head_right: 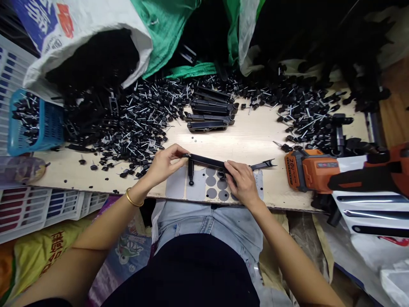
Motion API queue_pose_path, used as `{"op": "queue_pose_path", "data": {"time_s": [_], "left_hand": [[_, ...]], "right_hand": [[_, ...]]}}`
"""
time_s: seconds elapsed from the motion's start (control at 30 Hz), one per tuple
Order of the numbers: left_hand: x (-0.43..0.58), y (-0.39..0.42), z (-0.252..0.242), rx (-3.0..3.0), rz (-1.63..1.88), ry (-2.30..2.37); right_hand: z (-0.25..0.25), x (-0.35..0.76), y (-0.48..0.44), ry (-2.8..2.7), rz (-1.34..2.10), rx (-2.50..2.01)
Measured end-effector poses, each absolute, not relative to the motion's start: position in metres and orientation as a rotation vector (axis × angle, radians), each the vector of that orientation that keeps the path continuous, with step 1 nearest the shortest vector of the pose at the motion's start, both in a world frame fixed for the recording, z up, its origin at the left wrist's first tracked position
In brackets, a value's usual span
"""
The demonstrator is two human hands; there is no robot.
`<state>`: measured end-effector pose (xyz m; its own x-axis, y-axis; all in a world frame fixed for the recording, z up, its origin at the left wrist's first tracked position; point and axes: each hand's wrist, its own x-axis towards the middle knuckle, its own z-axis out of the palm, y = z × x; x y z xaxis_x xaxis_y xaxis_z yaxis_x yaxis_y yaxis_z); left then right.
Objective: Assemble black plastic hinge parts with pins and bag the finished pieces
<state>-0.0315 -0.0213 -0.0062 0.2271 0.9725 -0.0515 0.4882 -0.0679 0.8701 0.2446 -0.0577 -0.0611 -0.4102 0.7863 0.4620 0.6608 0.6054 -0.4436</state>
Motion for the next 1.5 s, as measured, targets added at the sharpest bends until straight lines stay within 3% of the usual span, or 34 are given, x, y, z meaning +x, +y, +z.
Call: {"op": "queue_pose_path", "data": {"time_s": [0.17, 0.43, 0.87, 1.07, 1.23, 1.5], "left_hand": [[-0.034, -0.005, 0.0, 1.637, 0.668, 1.366], [-0.033, -0.008, -0.01, 2.121, 0.435, 1.452], [-0.031, -0.005, -0.015, 2.087, 0.293, 1.461], [-0.032, -0.032, -0.009, 1.981, 0.389, 1.478], [0.003, -0.082, -0.016, 1.692, 0.22, 1.695], [0.009, -0.075, -0.023, 1.743, -0.05, 1.73]], "right_hand": [[-0.066, 0.251, -0.057, -2.225, 0.252, -1.111], [-0.064, 0.25, -0.058, -2.241, 0.246, -1.135], [-0.076, 0.256, -0.057, -2.378, 0.13, -1.215], [-0.054, 0.272, -0.044, -2.466, 0.39, -1.07], [-0.024, 0.222, -0.034, -2.487, 0.288, -1.115], [-0.047, 0.162, -0.027, -2.841, 0.205, -1.042]]}}
